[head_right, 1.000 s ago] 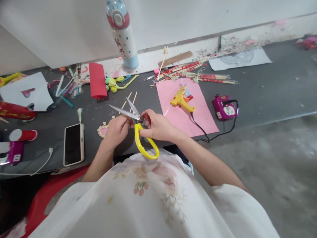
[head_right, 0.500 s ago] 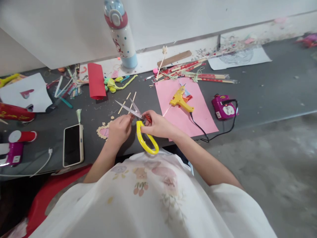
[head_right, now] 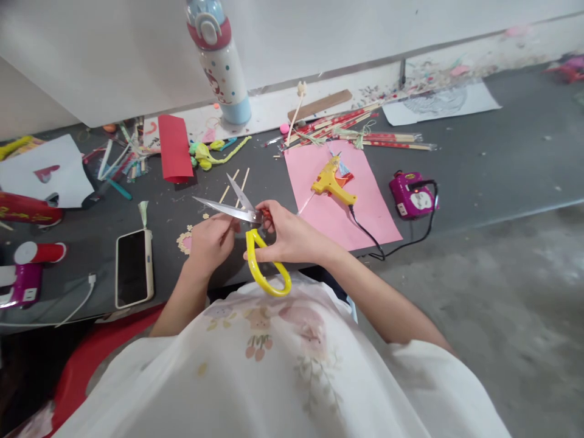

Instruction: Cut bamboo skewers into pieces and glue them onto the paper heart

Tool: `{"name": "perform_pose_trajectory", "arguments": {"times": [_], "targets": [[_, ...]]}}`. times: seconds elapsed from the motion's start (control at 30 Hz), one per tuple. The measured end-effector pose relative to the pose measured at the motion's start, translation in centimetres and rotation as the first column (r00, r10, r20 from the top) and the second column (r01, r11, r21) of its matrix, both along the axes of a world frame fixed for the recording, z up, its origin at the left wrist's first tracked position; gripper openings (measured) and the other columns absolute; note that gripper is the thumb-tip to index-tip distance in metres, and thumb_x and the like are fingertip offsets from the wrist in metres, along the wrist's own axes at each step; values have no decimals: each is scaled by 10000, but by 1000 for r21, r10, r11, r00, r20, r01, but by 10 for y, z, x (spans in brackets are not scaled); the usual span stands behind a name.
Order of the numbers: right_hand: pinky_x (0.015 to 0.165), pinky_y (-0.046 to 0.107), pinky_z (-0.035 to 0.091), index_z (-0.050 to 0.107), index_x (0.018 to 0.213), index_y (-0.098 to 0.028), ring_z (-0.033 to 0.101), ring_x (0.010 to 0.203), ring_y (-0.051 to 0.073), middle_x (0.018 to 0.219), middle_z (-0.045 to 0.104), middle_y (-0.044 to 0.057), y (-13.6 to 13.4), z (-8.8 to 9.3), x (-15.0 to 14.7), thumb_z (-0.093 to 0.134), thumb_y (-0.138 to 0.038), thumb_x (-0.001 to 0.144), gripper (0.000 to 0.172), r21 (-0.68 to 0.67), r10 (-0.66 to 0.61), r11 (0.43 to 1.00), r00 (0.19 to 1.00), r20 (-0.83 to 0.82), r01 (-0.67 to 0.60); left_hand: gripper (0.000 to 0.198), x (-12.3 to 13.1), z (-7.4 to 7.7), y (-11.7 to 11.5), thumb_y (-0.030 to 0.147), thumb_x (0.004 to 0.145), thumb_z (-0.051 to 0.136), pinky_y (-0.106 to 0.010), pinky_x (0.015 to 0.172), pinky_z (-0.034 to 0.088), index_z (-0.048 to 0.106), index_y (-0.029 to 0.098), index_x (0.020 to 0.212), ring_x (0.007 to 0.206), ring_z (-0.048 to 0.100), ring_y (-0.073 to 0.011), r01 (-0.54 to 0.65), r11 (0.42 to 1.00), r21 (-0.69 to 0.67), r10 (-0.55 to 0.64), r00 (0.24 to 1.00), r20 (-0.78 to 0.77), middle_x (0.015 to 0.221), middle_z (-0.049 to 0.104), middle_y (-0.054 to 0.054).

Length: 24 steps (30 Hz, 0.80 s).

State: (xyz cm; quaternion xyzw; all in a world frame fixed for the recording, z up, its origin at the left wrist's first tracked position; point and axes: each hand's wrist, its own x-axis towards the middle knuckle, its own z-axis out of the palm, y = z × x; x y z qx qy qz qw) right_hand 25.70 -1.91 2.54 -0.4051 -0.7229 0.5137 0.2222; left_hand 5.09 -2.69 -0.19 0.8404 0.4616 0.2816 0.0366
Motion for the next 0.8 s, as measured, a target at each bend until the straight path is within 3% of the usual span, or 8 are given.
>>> {"name": "perform_pose_trajectory", "arguments": {"times": [0.17,0.43,0.57,0.8], "targets": [[765,302,486,375,1185,-173,504,822,134,1009,516,52,0,4,1,747,-389,631,701,-20,12,1000,1000,-8,-13,220,-2,3,1,82,804,386,-223,655,478,571,185,744,729,648,-133,62,998,-22,-61,998,27,730,680,-31],[703,269,465,406,1143,-186,487,731,109,857,510,-5,-1,-6,-1,635,-269,688,516,-8,-52,999,999,-10,52,226,1,4,2,124,836,378,-232,640,476,562,192,723,724,648,-141,23,998,-56,-25,999,-48,693,667,-30],[655,258,446,432,1103,-191,481,674,101,771,494,-38,-2,-10,-2,627,-261,672,478,-73,-97,993,995,19,98,204,1,3,2,152,861,397,-242,647,468,566,188,753,737,641,-149,1,997,-71,-5,998,-58,741,676,-44],[627,247,436,462,1070,-200,487,653,93,760,505,-46,1,-34,-8,648,-289,675,445,-198,-197,965,975,-99,175,228,7,-1,4,243,927,392,-247,695,451,603,166,891,790,626,-150,-64,995,-70,61,997,-48,834,678,-65]]}}
